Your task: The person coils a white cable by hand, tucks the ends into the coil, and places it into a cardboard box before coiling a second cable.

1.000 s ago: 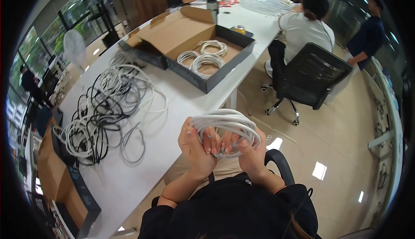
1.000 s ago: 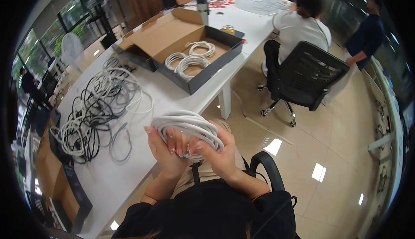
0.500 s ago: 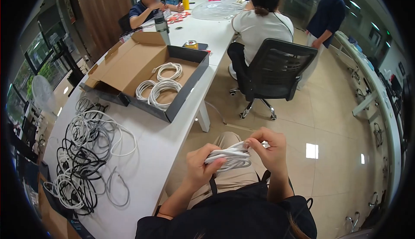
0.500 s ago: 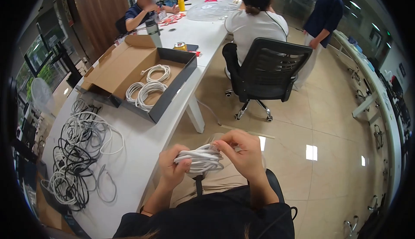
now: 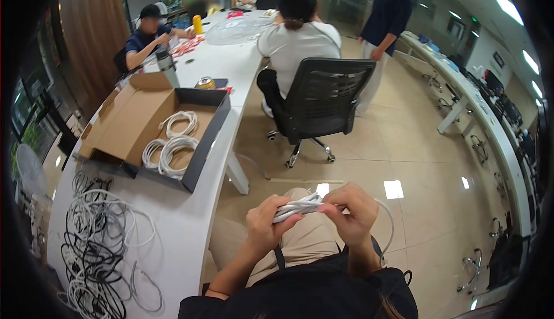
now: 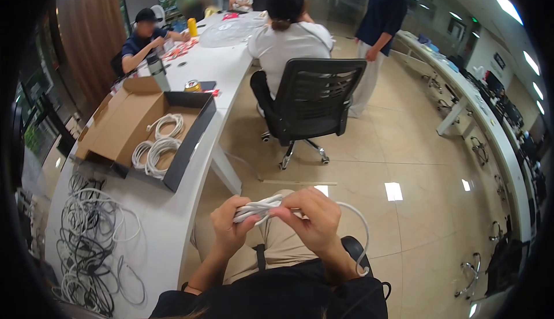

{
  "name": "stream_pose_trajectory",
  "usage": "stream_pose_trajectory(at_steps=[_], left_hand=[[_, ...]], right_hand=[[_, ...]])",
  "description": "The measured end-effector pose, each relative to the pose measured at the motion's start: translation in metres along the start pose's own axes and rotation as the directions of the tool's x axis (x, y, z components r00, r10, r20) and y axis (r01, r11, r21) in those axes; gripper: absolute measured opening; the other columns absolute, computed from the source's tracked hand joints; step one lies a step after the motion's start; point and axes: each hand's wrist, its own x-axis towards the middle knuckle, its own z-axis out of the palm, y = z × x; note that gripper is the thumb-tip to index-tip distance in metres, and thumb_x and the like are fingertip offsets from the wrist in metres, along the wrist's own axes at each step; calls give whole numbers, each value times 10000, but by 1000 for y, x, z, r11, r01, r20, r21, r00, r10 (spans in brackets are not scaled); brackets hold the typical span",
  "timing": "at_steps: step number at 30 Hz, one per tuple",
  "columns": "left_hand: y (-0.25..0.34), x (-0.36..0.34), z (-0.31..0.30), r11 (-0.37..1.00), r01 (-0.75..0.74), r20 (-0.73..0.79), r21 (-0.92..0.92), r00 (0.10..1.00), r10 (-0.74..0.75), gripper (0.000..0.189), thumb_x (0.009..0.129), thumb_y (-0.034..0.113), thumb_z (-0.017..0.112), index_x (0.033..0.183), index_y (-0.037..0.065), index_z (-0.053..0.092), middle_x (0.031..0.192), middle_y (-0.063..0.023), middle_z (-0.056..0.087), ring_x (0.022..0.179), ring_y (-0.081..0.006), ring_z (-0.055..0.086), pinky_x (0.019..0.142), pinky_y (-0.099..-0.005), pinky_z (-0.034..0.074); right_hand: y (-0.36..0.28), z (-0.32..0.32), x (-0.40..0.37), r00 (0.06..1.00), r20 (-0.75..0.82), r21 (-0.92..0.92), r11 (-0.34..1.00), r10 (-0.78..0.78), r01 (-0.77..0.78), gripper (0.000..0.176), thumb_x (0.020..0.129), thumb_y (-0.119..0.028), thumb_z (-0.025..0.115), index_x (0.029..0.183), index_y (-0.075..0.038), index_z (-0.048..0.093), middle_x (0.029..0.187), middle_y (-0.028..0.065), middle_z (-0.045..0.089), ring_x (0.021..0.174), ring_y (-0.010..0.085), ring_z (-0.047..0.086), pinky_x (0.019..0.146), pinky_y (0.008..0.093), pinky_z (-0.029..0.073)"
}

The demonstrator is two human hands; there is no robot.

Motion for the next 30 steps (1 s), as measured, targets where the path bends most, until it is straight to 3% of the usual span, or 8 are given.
stream_pose_trajectory(at_steps=[3, 4, 8, 11, 14, 20, 24, 30], left_hand=[[-5, 1, 9, 977, 41, -94, -210, 994, -62, 247, 742, 149, 711, 879, 3, 566, 666, -77, 546, 533, -151, 503, 487, -241, 392], [-3, 1, 13, 939, 96, -108, -329, 984, -138, 240, 762, 150, 688, 877, -13, 554, 653, -68, 544, 538, -126, 489, 490, -230, 380], [-2, 4, 26, 937, -36, -159, -347, 987, -21, 255, 798, 182, 659, 876, -26, 535, 650, -68, 542, 511, -100, 478, 467, -219, 364], [-1, 8, 29, 890, -27, -177, -456, 982, -61, 318, 850, 265, 595, 888, -34, 493, 626, -55, 512, 471, -69, 462, 416, -195, 349], [6, 16, 31, 777, 9, -176, -630, 972, -154, 433, 906, 400, 486, 920, -27, 420, 552, -2, 402, 386, -35, 377, 322, -172, 325], [10, 14, 45, 624, -10, -207, -782, 947, -245, 376, 929, 368, 453, 941, -6, 415, 572, 20, 345, 376, -28, 328, 311, -168, 302], [6, 10, 49, 486, 15, -198, -874, 902, -383, 378, 929, 368, 447, 963, -7, 410, 600, -1, 368, 400, -29, 352, 343, -180, 320], [8, -8, 75, 482, 8, -239, -876, 860, -451, 449, 915, 466, 415, 993, 26, 369, 611, -2, 334, 435, -75, 370, 424, -228, 355]], right_hand=[[-4, 3, -1, 987, -157, 37, 999, 43, -37, 204, 659, -122, 774, 723, -37, 601, 929, 115, 588, 637, 152, 505, 534, 250, 415], [5, -1, -6, 996, -95, -21, 1000, 2, -4, 198, 719, -108, 730, 788, -21, 566, 1121, 187, 514, 807, 180, 540, 659, 265, 461], [4, 14, -7, 974, -217, 293, 956, 69, -3, 113, 837, -49, 569, 863, -10, 466, 1195, 260, 469, 908, 236, 580, 746, 272, 465], [4, 13, -12, 965, -215, 416, 908, 152, -50, 78, 858, -43, 543, 891, 17, 506, 1153, 247, 506, 887, 219, 601, 743, 264, 471], [4, 5, -18, 966, -138, 143, 969, 220, -200, 126, 881, -46, 513, 948, 58, 536, 1012, 203, 589, 848, 195, 621, 726, 255, 478], [9, 16, -25, 928, 35, 666, 684, 370, -297, 305, 932, -206, 462, 1040, 71, 531, 799, 109, 624, 752, 164, 621, 693, 239, 473], [11, 34, -36, 954, -164, 462, 874, 251, -150, 416, 932, -290, 463, 1125, 78, 463, 773, 110, 617, 733, 162, 612, 675, 258, 470], [18, 50, -34, 827, -368, 640, 761, 424, -105, 480, 923, -393, 456, 987, 81, 492, 582, 59, 494, 506, 112, 486, 503, 236, 415]])
